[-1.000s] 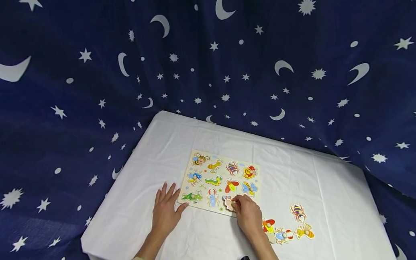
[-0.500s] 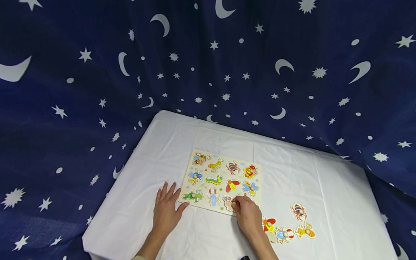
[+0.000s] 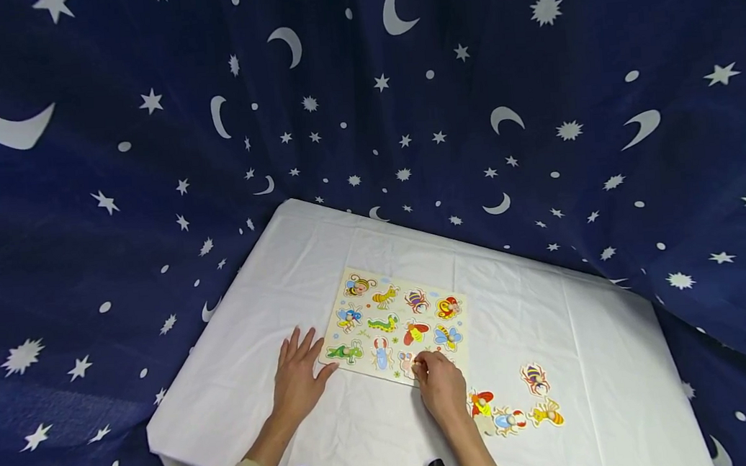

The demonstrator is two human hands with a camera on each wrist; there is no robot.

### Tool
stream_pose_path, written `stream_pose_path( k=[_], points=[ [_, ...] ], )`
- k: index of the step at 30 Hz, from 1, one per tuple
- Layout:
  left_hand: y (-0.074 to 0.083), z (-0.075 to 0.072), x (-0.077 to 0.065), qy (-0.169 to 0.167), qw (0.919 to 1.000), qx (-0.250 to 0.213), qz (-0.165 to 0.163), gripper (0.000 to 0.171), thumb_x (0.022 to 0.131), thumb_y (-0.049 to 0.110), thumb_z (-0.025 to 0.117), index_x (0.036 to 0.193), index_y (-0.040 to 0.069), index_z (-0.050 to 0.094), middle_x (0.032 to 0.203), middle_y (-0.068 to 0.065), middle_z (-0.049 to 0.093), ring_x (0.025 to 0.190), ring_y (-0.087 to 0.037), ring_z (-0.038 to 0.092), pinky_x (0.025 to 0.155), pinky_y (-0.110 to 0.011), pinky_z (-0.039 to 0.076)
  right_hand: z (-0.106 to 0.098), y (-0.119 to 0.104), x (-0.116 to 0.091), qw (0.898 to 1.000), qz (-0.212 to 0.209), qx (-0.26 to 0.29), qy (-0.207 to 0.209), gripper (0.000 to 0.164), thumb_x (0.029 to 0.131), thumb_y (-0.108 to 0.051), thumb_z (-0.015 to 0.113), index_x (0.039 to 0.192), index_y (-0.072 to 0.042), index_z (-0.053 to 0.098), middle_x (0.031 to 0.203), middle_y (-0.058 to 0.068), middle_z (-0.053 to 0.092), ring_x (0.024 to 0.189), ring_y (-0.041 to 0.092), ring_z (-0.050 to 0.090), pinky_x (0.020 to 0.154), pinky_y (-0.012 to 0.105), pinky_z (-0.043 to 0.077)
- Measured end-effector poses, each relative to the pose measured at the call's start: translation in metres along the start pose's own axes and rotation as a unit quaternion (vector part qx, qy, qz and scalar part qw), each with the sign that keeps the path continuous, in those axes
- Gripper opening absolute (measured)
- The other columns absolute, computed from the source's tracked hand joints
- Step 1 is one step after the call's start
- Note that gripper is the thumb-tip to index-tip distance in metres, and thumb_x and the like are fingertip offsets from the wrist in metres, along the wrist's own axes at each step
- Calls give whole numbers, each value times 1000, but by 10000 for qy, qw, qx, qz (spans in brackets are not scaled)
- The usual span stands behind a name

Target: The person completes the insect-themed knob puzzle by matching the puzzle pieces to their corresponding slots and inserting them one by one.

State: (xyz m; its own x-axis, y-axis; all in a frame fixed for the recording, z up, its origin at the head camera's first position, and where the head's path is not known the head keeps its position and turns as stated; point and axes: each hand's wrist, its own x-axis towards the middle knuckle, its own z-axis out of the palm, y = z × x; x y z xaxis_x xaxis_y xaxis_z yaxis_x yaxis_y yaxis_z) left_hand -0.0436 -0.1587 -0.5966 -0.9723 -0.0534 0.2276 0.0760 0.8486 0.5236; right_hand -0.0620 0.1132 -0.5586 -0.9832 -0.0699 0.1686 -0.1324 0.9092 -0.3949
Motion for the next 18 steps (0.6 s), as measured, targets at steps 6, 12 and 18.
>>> stream_pose_path(
  k=[6,12,18],
  points=[
    [0,0,0,-3,10000,9,1,62,82,42,76,131,7,61,148,-16,48,148,-37,26,122,-53,14,1,0,-2,10000,-31,-5,18,8,81,-12,77,85,-14,71,72,-3,63,63,17,61,56,36,47],
    [-1,0,-1,6,10000,9,10,62,81,41,77,130,7,61,147,-16,49,148,-37,26,122,-54,15,1,2,-3,9999,-46,76,75,9,80,-11,78,87,-14,72,74,-3,65,66,15,62,58,35,49],
    [-1,0,0,51,9999,32,91,61,82,41,76,130,7,61,147,-17,49,147,-38,27,121,-55,16,-9,11,-2,9996,222,141,121,10,81,-10,77,89,-12,72,72,-3,62,62,10,52,57,30,43]
  ],
)
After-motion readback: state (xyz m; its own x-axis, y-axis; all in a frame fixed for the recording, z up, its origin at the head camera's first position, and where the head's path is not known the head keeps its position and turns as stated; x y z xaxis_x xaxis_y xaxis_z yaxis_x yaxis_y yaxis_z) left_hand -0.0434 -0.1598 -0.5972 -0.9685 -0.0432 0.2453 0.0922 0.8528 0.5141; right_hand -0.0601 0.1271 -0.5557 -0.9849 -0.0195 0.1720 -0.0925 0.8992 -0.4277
